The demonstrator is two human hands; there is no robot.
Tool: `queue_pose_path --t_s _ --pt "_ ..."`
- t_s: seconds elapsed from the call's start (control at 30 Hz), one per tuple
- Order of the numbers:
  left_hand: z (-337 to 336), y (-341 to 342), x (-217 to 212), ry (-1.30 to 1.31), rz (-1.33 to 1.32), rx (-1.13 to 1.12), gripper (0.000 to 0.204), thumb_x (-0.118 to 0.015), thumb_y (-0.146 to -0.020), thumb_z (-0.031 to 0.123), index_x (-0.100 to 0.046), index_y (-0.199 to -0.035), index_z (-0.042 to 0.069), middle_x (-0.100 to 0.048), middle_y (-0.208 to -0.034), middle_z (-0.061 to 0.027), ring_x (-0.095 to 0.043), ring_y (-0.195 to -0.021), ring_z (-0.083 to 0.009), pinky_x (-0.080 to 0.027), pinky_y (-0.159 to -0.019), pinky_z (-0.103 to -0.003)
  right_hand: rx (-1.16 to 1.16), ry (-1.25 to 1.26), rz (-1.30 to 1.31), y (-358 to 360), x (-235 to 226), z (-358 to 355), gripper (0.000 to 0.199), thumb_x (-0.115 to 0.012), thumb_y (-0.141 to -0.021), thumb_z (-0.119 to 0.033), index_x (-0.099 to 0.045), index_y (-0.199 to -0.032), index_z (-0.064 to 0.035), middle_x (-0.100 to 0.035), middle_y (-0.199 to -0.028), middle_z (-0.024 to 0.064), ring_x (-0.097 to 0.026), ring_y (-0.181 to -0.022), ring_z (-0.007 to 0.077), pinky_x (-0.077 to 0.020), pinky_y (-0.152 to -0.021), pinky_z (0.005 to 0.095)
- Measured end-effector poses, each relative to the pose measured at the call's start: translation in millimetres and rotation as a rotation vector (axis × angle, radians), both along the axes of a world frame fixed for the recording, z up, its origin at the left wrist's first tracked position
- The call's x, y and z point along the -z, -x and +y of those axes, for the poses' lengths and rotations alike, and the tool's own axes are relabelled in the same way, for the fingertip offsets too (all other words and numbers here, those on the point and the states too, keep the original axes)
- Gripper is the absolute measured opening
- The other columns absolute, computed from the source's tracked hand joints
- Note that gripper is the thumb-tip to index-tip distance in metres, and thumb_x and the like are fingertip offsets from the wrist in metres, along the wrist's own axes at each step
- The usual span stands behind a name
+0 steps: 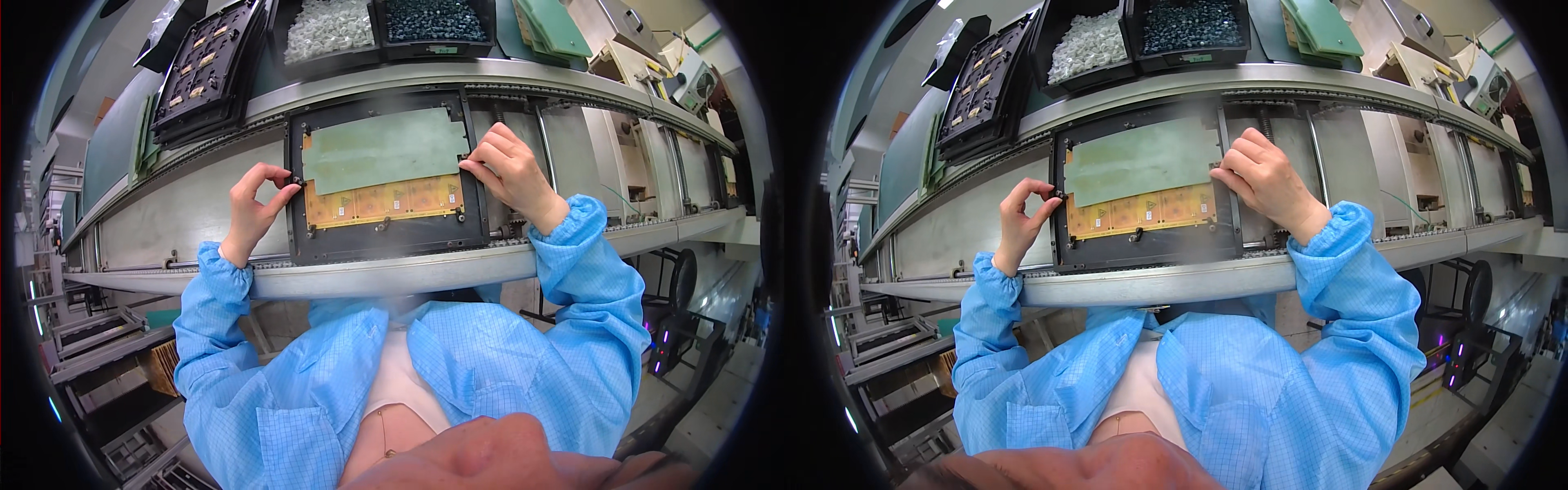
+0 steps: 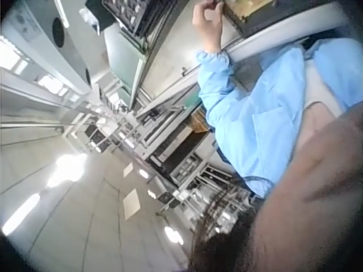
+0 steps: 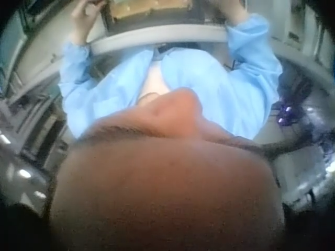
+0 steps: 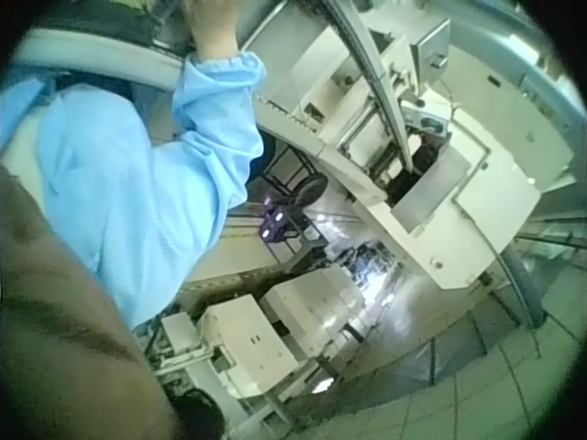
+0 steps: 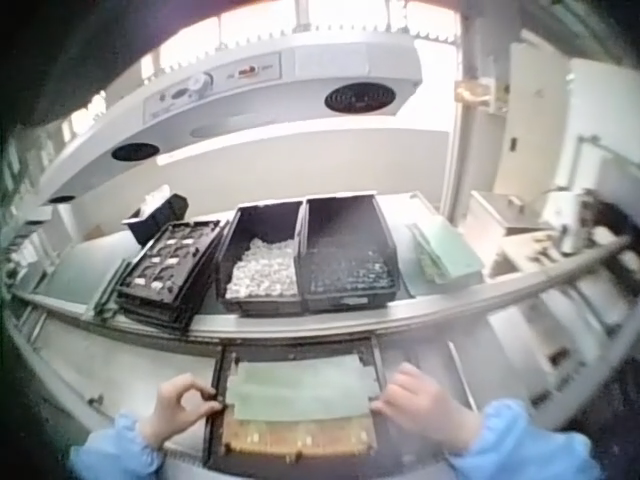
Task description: The person assembles electronic components onto a printed circuit board by hand, taking components from bins and placing them onto the board, which is held in a fixture.
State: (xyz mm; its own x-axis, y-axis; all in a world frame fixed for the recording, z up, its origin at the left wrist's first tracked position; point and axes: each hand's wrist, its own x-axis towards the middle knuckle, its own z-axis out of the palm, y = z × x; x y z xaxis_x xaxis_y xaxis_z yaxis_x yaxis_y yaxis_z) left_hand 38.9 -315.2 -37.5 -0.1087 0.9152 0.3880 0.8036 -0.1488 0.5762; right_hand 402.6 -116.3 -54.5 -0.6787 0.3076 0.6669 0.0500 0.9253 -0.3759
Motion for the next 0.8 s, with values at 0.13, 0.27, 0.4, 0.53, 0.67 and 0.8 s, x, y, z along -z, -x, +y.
queue_pose_path --t_s 0.13,0.27,0.4,0.53,0.67,0.8 --pt "-0.6 1.3 1.1 0.013 -0.052 -0.005 0.023 -0.081 -0.078 0.005 -0.067 -0.095 0.0 -0.064 -0.08 -0.0077 -0.062 -0.075 -0.0167 -0.05 -0.07 -0.028 -0.005 0.013 0.006 1.5 4.7 1.8 0.02 -0.078 -0.08 -0.004 -0.058 -0.077 -0.0008 -0.055 -0.074 0.009 -0.052 -0.07 0.0274 -0.0444 -0.061 0.0373" --pt "1.6 -13.1 -11.9 -0.016 0.07 -0.002 0.029 -0.085 -0.075 0.013 -0.067 -0.095 0.002 -0.064 -0.076 -0.0067 -0.062 -0.072 -0.0171 -0.051 -0.068 -0.029 -0.017 0.013 -0.017 -1.1 4.3 2.8 0.02 -0.078 -0.08 -0.003 -0.058 -0.079 -0.0005 -0.055 -0.074 0.0092 -0.052 -0.07 0.0274 -0.0444 -0.061 0.0369" --pt "15.8 -36.0 -36.1 -0.149 0.516 0.034 0.067 -0.087 -0.066 0.043 -0.063 -0.116 0.007 -0.063 -0.112 -0.0115 -0.058 -0.104 -0.0272 -0.045 -0.095 -0.045 -0.015 0.045 -0.041 -5.0 1.1 -0.4 0.018 -0.077 -0.081 -0.002 -0.059 -0.081 -0.0003 -0.054 -0.074 0.0099 -0.052 -0.069 0.0267 -0.0443 -0.061 0.0361" --pt "44.9 -36.8 -44.3 -0.042 0.561 0.178 0.082 -0.085 -0.066 0.049 -0.055 -0.131 0.008 -0.058 -0.128 -0.0125 -0.052 -0.121 -0.0312 -0.034 -0.11 -0.05 0.027 0.09 -0.053 -8.5 1.3 -3.9 0.017 -0.075 -0.082 -0.001 -0.058 -0.083 0.0007 -0.054 -0.076 0.0113 -0.052 -0.068 0.0268 -0.0443 -0.059 0.0358" --pt "52.0 -31.5 -45.1 0.081 0.561 0.246 0.079 -0.083 -0.067 0.046 -0.054 -0.131 0.01 -0.059 -0.127 -0.0099 -0.051 -0.124 -0.031 -0.03 -0.113 -0.052 0.033 0.108 -0.061 -6.4 -1.9 -4.1 0.017 -0.074 -0.084 -0.002 -0.057 -0.084 0.0008 -0.053 -0.077 0.0119 -0.053 -0.069 0.0282 -0.0447 -0.06 0.0372" --pt "53.8 -33.9 -52.9 0.153 0.487 0.269 0.075 -0.084 -0.066 0.036 -0.054 -0.13 0.01 -0.059 -0.126 -0.0099 -0.051 -0.123 -0.0314 -0.032 -0.112 -0.052 0.019 0.104 -0.06 -5.1 1.1 -0.7 0.017 -0.073 -0.086 -0.004 -0.056 -0.085 0.0004 -0.052 -0.078 0.0126 -0.053 -0.07 0.0303 -0.0452 -0.062 0.0382"
